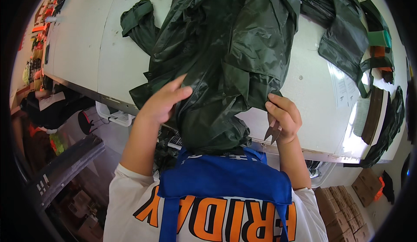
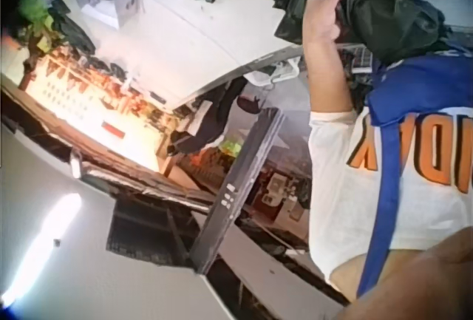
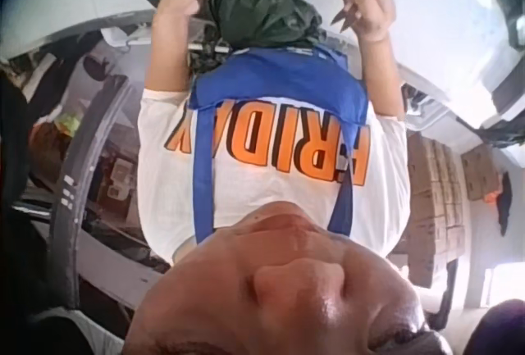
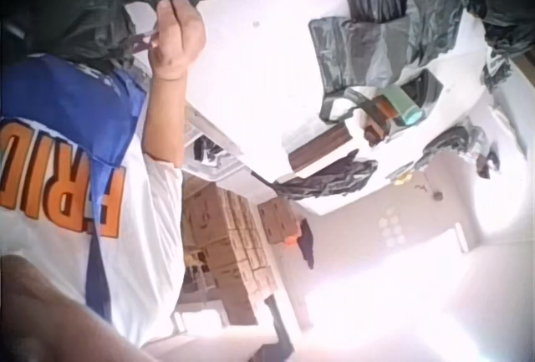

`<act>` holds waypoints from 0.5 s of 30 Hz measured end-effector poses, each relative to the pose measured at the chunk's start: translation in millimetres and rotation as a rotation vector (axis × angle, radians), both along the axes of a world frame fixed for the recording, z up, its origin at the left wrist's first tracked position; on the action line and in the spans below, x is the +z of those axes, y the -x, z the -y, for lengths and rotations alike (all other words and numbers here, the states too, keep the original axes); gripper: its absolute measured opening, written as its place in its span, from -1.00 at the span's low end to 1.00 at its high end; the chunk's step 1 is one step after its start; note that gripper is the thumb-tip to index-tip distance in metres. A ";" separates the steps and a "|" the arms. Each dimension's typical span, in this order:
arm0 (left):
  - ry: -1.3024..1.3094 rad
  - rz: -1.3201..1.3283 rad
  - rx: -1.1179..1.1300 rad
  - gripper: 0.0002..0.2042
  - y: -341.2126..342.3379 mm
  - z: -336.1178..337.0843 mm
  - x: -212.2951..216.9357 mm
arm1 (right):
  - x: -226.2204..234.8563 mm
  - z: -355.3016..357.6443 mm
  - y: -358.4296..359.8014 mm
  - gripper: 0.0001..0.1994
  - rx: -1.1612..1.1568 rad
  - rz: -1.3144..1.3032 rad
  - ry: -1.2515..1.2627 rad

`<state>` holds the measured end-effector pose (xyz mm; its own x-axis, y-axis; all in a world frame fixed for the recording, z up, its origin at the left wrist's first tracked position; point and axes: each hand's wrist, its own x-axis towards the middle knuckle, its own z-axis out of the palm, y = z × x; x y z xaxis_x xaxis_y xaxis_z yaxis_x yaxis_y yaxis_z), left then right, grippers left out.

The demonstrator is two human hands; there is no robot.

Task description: The person folds a green jacket on a table. They smooth the fabric, fold the sleeves and body, and then fold the jacket into a compact rectangle.

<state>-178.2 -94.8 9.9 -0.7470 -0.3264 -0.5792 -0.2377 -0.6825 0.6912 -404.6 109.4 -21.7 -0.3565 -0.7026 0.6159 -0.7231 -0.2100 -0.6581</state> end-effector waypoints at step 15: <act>1.595 -0.165 -0.381 -0.62 78.7 -7.4 4.4 | 2.5 -32.3 -7.3 -0.82 -0.071 0.234 -0.037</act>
